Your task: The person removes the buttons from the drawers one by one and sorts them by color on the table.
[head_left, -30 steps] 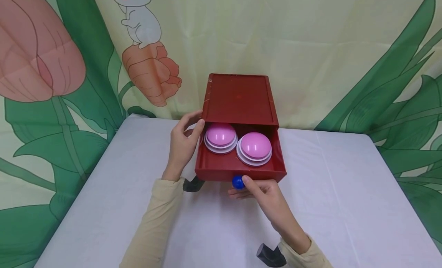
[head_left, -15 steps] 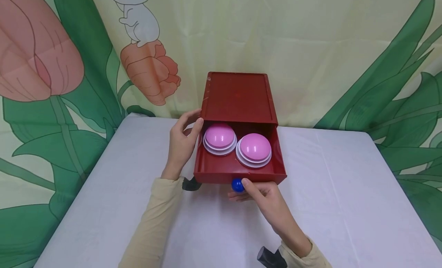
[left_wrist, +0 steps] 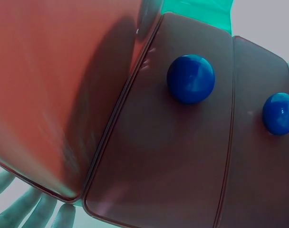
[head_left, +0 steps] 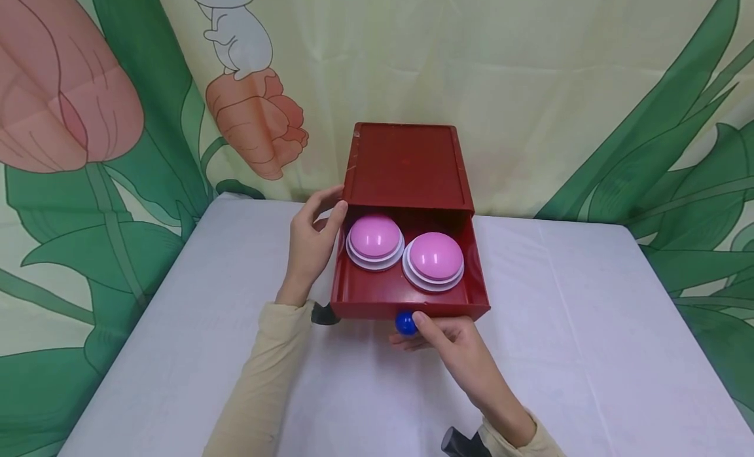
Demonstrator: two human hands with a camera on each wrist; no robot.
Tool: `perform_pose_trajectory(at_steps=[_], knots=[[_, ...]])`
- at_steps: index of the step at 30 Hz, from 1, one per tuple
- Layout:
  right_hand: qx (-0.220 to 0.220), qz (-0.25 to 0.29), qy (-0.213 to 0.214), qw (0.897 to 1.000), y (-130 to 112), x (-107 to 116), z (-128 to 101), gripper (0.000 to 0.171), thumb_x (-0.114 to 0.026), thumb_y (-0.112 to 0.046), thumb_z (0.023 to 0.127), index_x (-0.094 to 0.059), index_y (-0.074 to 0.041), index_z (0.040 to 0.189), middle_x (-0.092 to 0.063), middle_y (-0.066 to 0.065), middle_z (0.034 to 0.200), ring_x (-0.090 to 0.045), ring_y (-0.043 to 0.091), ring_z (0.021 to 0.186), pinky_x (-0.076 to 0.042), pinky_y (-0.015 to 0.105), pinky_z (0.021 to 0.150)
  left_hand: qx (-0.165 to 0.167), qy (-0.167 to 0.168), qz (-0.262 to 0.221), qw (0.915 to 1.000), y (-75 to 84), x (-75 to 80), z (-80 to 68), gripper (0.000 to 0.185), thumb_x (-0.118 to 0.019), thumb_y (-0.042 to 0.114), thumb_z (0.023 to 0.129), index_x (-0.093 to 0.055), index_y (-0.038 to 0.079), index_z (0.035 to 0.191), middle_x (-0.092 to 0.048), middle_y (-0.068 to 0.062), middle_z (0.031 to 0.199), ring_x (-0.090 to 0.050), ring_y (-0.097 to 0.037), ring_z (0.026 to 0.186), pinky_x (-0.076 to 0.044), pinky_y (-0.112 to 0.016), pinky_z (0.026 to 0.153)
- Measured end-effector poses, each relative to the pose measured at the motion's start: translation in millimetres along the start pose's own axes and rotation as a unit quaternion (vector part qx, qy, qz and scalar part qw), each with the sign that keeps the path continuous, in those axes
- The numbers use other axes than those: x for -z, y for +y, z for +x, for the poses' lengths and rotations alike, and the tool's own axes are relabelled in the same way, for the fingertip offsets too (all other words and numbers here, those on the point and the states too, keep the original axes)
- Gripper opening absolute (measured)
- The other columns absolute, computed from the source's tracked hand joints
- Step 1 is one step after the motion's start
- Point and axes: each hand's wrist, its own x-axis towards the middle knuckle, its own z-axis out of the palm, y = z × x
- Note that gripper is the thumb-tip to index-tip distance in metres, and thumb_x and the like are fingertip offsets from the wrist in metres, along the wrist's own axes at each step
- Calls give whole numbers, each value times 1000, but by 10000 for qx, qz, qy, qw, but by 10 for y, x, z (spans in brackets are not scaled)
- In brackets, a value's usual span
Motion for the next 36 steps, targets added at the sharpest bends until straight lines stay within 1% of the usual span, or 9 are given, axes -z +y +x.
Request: perform_pose_trajectory(at_steps=[2, 7, 10, 13, 20, 23, 28, 33, 36], knots=[[24, -4, -46, 10000, 3, 3, -4, 40, -54, -34, 102, -70, -1, 119, -75, 14, 105, -75, 24, 92, -56, 31, 91, 23, 6, 32, 10000, -2, -1, -3, 38, -60, 14, 99, -58, -1, 134, -63, -17, 129, -59, -24, 119, -53, -41, 93], [159, 8, -147, 9998, 15, 9, -8, 38, -52, -31, 104, -69, -1, 120, -76, 13, 104, -75, 24, 92, -57, 30, 89, 84, 3, 94, 9999, 2, -3, -13, 38, -60, 15, 99, -58, 1, 135, -62, -16, 130, -59, -23, 120, -52, -31, 92], [190, -18, -173, 9997, 16, 14, -15, 39, -51, -31, 104, -68, 0, 121, -76, 13, 104, -75, 23, 93, -57, 29, 89, 84, -13, 73, 9999, 2, -8, -13, 38, -59, 15, 99, -58, 1, 135, -62, -16, 131, -59, -23, 120, -52, -33, 92], [186, -202, -126, 9995, 10, 38, -29, 40, -50, -32, 104, -70, -1, 119, -76, 12, 103, -75, 22, 92, -57, 28, 88, 70, -9, 46, 10000, 5, -13, -12, 38, -59, 14, 99, -58, 0, 134, -62, -16, 130, -59, -24, 120, -53, -34, 92], [158, -588, 14, 9981, -11, 147, -83, 40, -48, -33, 105, -72, -2, 116, -77, 9, 100, -75, 18, 90, -55, 23, 90, 15, 2, 17, 10000, 17, -23, -16, 38, -59, 12, 99, -57, -2, 134, -62, -18, 130, -59, -24, 120, -52, -20, 87], [133, -648, 34, 9978, -32, 185, -103, 41, -47, -35, 105, -73, -4, 115, -77, 6, 99, -75, 18, 91, -54, 23, 91, -4, 10, -11, 10000, 27, -26, -20, 38, -59, 12, 99, -57, -3, 134, -62, -18, 130, -59, -25, 120, -53, -23, 89], [52, -723, 155, 9973, -82, 244, -147, 39, -48, -39, 104, -75, -11, 110, -78, 0, 95, -75, 19, 91, -54, 24, 92, 29, 6, -18, 10000, 31, -29, -24, 38, -58, 11, 99, -57, -3, 134, -61, -19, 131, -59, -26, 120, -54, -32, 92], [350, -951, 175, 9947, -130, 311, -189, 36, -47, -36, 105, -76, -15, 106, -78, -4, 93, -75, 18, 90, -51, 24, 95, 74, 8, -67, 10000, 36, -27, -23, 38, -58, 11, 99, -57, -3, 135, -61, -18, 132, -59, -26, 121, -53, -23, 91], [531, -1042, 224, 9929, -171, 355, -215, 34, -47, -32, 105, -77, -15, 105, -78, -4, 92, -75, 18, 87, -55, 27, 89, 76, 2, -121, 9999, 40, -28, -21, 38, -58, 11, 99, -56, -3, 135, -61, -19, 132, -59, -26, 120, -53, -20, 90]])
